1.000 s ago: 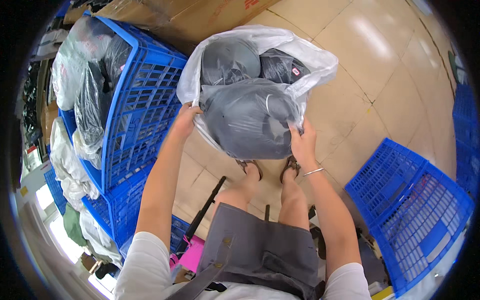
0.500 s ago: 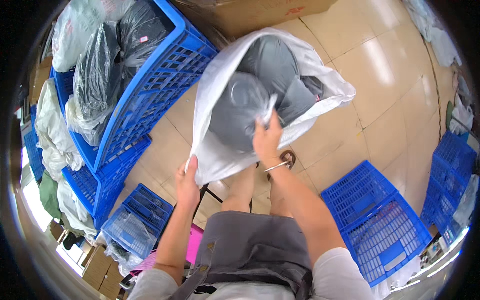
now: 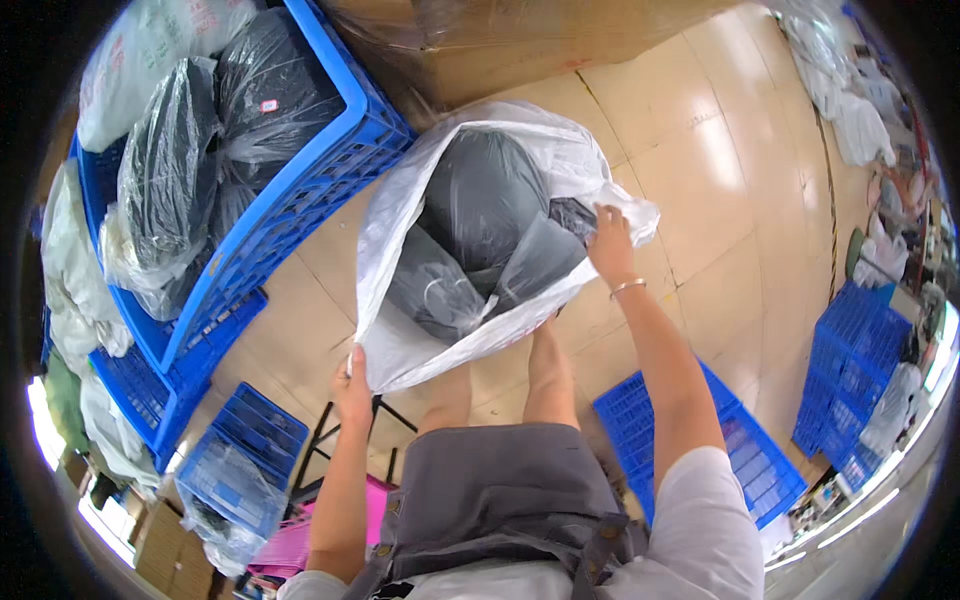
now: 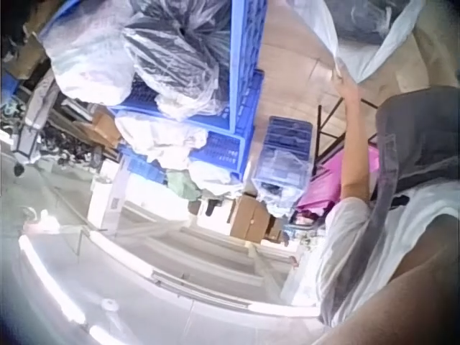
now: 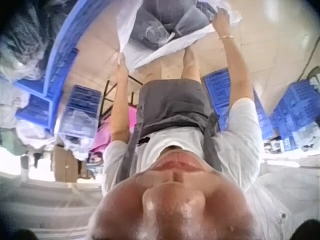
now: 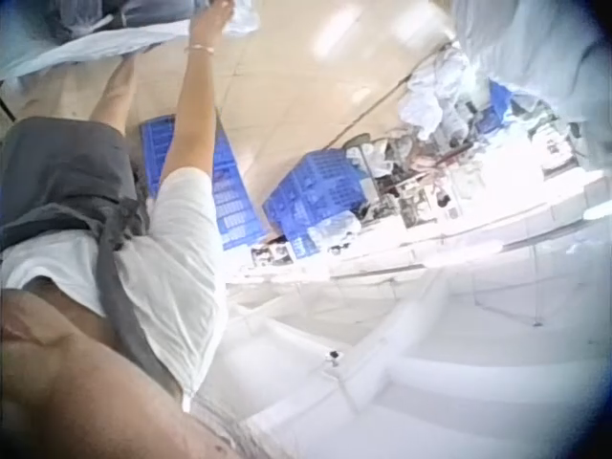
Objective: Counting and sorting shoe upper components, recording counts in a notebook, and placing them into plastic bags.
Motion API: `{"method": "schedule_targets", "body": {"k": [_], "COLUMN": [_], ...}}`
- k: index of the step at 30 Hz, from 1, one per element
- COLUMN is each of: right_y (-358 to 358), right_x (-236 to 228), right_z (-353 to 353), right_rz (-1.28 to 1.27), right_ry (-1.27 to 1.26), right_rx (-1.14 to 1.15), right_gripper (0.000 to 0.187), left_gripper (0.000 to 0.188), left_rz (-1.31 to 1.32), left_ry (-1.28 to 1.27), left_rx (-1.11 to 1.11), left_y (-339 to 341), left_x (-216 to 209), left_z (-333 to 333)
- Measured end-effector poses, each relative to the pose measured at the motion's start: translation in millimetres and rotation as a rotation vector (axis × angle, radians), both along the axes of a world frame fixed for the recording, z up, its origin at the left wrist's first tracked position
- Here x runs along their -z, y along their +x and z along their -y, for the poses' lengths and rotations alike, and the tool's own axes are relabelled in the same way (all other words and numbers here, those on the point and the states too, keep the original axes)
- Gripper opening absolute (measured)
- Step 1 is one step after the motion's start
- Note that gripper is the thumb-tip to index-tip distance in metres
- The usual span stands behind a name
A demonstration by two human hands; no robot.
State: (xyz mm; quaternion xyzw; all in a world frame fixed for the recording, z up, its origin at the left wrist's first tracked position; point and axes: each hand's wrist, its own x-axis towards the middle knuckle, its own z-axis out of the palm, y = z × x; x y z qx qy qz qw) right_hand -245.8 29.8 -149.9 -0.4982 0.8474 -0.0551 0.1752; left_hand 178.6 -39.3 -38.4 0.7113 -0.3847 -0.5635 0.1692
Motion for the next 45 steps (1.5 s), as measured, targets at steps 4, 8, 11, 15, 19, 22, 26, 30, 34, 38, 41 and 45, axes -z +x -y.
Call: {"method": "schedule_targets", "body": {"k": [4, 8, 11, 15, 19, 22, 26, 30, 34, 38, 41, 45], "right_y": [-67.9, -78.9, -65.0, -65.9, -85.1, -78.3, -96.3, -137.4, -140.2, -133.0, -103.3, -61.1], "right_x": [59.9, 95.8, 93.9, 45.4, -39.9, -137.6, -265.6, -252.5, -197.2, -186.2, -140.1, -92.0], "right_z": [18.3, 36.8, 22.6, 9.4, -19.2, -41.9, -32.2, 13.5, 96.9, 75.0, -24.9, -157.1], "right_rz": [-0.442, 0.148, 0.22, 0.231, 0.278, 0.383, 0.678, 1.137, 0.652, 0.305, 0.512, 0.65], "right_ry": [-0.053, 0.33, 0.242, 0.152, 0.145, 0.146, 0.052, -0.293, -0.341, -0.126, 0.079, 0.397], "right_rx": [-0.377, -0.145, -0.137, -0.182, -0.312, -0.148, 0.467, 1.048, 0.653, 0.175, 0.181, 0.424], "right_gripper": [0.034, 0.029, 0.03, 0.034, 0.027, 0.023, 0.032, 0.033, 0.036, 0.049, 0.088, 0.082], "left_gripper": [0.037, 0.037, 0.035, 0.03, 0.025, 0.026, 0.031, 0.043, 0.052, 0.056, 0.064, 0.072], "left_rz": [0.204, 0.259, 0.2, 0.304, 0.419, 0.312, 0.159, 0.132, 0.273, 0.426, 0.634, 0.808], "left_ry": [-0.091, -0.135, -0.132, -0.007, 0.052, -0.086, -0.033, -0.091, -0.066, -0.071, -0.084, 0.047], "left_rx": [-0.07, -0.133, -0.209, -0.005, 0.18, 0.1, -0.315, -0.58, -0.487, -0.336, -0.027, 0.405], "left_y": [-32.5, -47.4, -50.2, -48.7, -41.3, -3.2, 14.0, 16.6, 33.3, 40.7, 49.9, 12.7], "left_x": [-10.3, -11.2, -9.7, -15.6, -19.1, -29.1, -89.8, -80.2, -34.6, -29.4, -22.2, -29.7], "left_z": [1.5, 1.7, -2.7, -3.1, -4.3, -36.0, -34.2, -8.0, 29.1, 11.7, -22.3, -31.4]}}
